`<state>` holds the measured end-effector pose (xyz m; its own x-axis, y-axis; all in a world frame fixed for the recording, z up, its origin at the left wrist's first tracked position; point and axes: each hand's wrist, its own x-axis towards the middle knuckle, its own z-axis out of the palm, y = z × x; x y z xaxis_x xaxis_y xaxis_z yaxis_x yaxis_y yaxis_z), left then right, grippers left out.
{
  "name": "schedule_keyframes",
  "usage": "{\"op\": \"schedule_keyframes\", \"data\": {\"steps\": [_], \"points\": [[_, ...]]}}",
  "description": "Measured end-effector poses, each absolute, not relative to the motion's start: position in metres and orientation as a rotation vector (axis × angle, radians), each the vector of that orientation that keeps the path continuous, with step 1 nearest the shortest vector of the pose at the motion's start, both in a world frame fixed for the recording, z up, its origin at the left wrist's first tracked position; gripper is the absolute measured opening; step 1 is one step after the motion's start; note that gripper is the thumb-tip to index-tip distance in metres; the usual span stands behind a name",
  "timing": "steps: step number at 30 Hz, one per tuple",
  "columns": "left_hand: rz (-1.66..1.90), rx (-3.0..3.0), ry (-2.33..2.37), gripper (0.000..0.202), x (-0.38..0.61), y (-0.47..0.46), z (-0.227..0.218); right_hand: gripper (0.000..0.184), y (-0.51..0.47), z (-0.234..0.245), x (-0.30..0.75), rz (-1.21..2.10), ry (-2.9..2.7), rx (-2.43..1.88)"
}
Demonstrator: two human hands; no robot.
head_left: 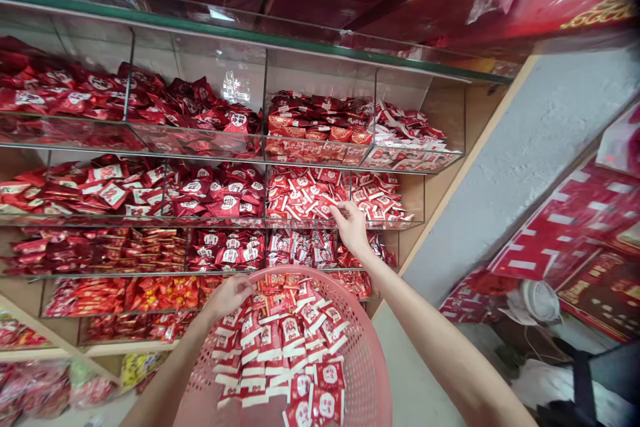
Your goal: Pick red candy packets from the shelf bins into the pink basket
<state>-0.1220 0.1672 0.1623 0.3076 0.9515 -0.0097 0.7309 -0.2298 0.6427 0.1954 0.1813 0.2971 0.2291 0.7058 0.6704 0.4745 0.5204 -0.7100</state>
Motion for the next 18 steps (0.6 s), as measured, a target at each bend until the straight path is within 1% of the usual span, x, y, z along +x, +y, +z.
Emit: {"op": "schedule_keyframes", "data": {"steps": [3,5,7,10,12,15,18], "points": [[0.529,2.022,1.498,0.038,-0.122,0.167,0.163,0.023,0.173,0.302,0.196,0.407,-1.177,-1.013],[0.539,2.034,1.494,0.038,-0.122,0.167,0.163,0.021,0.16,0.304,0.195,0.609,-1.002,-0.941],[0.546,2.052,1.484,0.037,-0.121,0.167,0.163,0.019,0.144,0.301,0.192,0.935,-0.858,-0.886],[0.537,2.06,1.49,0.037,-0.121,0.166,0.164,0.021,0.119,0.283,0.184,1.474,-0.699,-0.901],[0.519,2.06,1.505,0.036,-0.12,0.166,0.164,0.02,0.104,0.264,0.178,1.697,-0.644,-0.976],[0.514,2.073,1.501,0.035,-0.119,0.166,0.165,0.015,0.084,0.237,0.169,1.822,-0.751,-1.1],[0.519,2.094,1.495,0.034,-0.119,0.167,0.165,0.02,0.066,0.22,0.164,1.799,-1.096,-1.218]]}}
